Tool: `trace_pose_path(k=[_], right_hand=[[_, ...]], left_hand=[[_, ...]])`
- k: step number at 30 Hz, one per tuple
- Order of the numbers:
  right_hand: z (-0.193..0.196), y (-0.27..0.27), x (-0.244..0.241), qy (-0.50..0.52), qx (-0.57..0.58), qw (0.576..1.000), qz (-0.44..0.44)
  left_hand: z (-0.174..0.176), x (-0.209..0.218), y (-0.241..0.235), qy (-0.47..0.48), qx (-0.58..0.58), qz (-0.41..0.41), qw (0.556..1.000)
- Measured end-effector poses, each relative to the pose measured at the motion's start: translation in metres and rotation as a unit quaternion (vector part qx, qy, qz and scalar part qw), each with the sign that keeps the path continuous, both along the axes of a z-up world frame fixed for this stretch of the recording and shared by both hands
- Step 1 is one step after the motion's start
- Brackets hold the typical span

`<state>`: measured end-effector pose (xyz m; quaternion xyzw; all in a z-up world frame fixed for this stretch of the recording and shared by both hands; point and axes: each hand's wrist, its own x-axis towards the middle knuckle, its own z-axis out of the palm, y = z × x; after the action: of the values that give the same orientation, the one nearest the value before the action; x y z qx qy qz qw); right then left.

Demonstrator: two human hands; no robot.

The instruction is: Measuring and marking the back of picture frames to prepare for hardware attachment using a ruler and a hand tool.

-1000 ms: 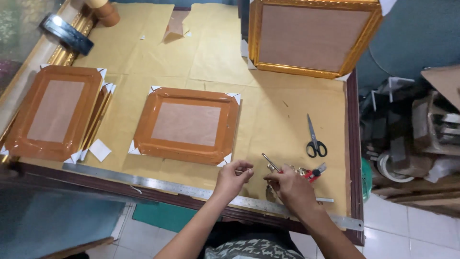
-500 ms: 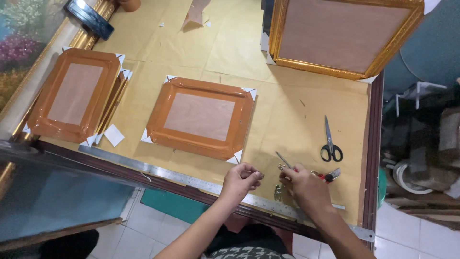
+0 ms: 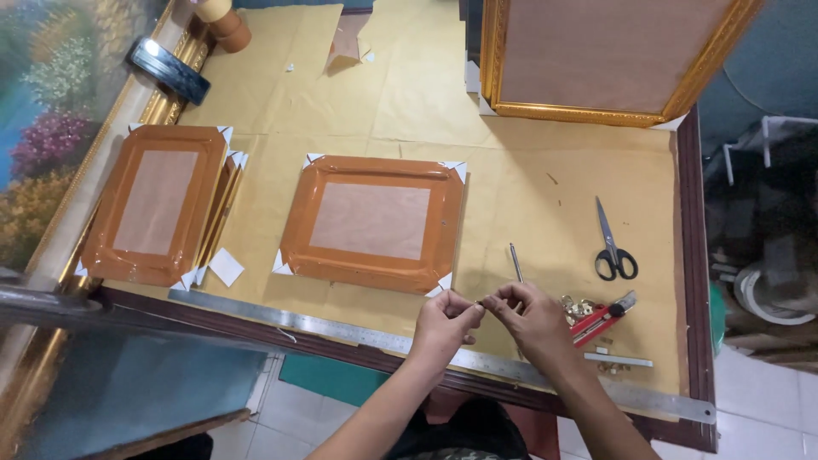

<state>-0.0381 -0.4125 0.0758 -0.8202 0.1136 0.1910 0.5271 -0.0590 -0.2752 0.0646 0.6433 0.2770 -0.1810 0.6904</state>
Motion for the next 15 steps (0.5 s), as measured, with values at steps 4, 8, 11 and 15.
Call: trace_pose_path(k=[4,8,11,15], right_hand=[[0.008,0.018,0.004,-0.011,0.001,1.0,-0.008],[0.002,0.039,0.001,-0.042,0.004,0.999,-0.026],[0.0,0.061,0.0,-0.083,0.009,0.996,-0.044],[0.014,0.103,0.002,-0.006,0.077,0.992,-0.098]], left_hand=[[0.004,0.002,0.017,0.001,-0.009,-0.015,1.0],[0.003,0.007,0.035,-0.001,-0.061,0.0,0.998],[0.005,0.016,0.056,-0.005,-0.072,-0.014,0.997],[-0.01,0.023,0.097,-0.066,-0.071,-0.058,0.994]])
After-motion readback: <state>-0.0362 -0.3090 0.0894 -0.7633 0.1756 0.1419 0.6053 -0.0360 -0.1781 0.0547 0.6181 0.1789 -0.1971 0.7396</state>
